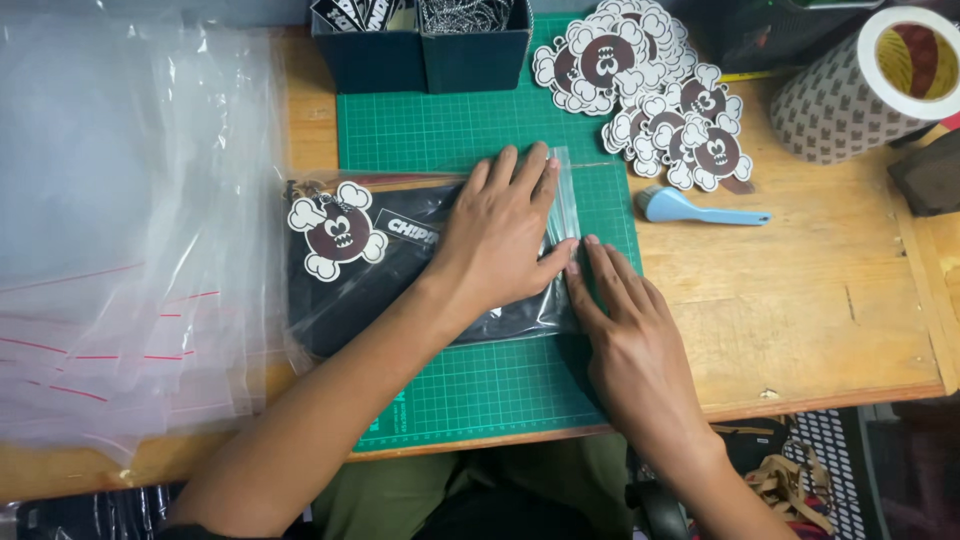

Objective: The person attaches a bear-shaped keychain to a black shoulder bag, places the bag into a clear plastic bag, and seals it. They then retrieve another bag from a basket and use a blue plastic tool to smooth and press the bag's surface.

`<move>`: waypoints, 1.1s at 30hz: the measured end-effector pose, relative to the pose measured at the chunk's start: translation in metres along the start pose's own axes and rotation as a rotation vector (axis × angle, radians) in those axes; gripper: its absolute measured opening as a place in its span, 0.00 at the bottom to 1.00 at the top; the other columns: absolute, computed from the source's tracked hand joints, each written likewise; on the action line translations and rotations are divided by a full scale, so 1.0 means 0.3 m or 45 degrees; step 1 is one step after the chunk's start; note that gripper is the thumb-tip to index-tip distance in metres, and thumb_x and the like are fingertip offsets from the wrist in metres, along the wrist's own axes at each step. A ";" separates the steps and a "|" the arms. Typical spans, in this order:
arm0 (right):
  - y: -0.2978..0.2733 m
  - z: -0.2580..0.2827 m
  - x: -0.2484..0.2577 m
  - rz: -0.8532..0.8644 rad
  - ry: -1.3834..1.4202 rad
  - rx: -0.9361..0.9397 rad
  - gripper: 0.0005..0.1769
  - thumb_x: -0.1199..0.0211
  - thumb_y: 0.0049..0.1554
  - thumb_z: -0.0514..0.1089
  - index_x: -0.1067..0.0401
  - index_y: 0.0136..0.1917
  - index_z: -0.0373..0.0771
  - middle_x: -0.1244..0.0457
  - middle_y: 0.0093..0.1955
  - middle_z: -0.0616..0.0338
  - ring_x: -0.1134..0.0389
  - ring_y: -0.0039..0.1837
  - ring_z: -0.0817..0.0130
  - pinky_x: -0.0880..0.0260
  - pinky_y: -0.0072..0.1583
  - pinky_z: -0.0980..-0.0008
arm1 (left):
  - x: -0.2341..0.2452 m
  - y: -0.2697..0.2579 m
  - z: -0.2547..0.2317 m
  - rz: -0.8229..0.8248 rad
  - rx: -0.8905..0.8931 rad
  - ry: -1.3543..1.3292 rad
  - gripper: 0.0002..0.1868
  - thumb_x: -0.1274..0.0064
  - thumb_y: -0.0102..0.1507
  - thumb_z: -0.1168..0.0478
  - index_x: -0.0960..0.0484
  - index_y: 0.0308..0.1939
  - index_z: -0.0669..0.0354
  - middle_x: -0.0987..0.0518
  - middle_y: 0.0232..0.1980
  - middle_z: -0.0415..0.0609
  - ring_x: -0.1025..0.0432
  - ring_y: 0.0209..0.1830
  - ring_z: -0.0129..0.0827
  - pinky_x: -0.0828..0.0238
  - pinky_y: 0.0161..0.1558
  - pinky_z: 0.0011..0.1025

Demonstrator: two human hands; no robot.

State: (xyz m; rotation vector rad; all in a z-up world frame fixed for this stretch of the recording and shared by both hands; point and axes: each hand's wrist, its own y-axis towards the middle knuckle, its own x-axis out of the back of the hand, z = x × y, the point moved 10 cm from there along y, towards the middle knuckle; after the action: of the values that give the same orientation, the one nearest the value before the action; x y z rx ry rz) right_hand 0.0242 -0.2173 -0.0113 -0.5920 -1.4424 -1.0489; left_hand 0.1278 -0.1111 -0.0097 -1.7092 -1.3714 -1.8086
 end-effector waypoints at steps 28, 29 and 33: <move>-0.153 0.043 0.040 0.075 -0.129 0.019 0.49 0.53 0.57 0.31 0.44 0.92 0.37 0.49 0.95 0.46 0.48 0.94 0.51 0.46 0.87 0.52 | 0.089 -0.035 0.084 0.260 0.183 -0.261 0.46 0.59 0.80 0.35 0.49 0.91 0.63 0.43 0.93 0.63 0.41 0.89 0.60 0.48 0.85 0.60; -0.169 0.018 0.037 0.123 -0.102 0.002 0.50 0.52 0.55 0.31 0.42 0.91 0.40 0.48 0.94 0.46 0.48 0.93 0.48 0.44 0.85 0.50 | 0.131 -0.062 0.085 0.340 0.157 -0.175 0.46 0.55 0.78 0.34 0.48 0.91 0.56 0.44 0.93 0.59 0.44 0.89 0.58 0.58 0.85 0.67; -0.178 -0.024 0.051 0.239 -0.014 0.022 0.46 0.52 0.55 0.32 0.39 0.88 0.35 0.48 0.92 0.34 0.47 0.91 0.36 0.42 0.83 0.45 | 0.225 -0.246 0.141 0.374 0.054 0.138 0.55 0.58 0.71 0.16 0.47 0.93 0.38 0.48 0.94 0.58 0.56 0.91 0.68 0.75 0.80 0.83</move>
State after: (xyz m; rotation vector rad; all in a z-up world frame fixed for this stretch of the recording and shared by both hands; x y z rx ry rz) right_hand -0.0201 -0.2515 -0.0111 -0.7069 -1.3752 -0.8859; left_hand 0.0809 -0.0157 0.0124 -1.6640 -1.0461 -1.6683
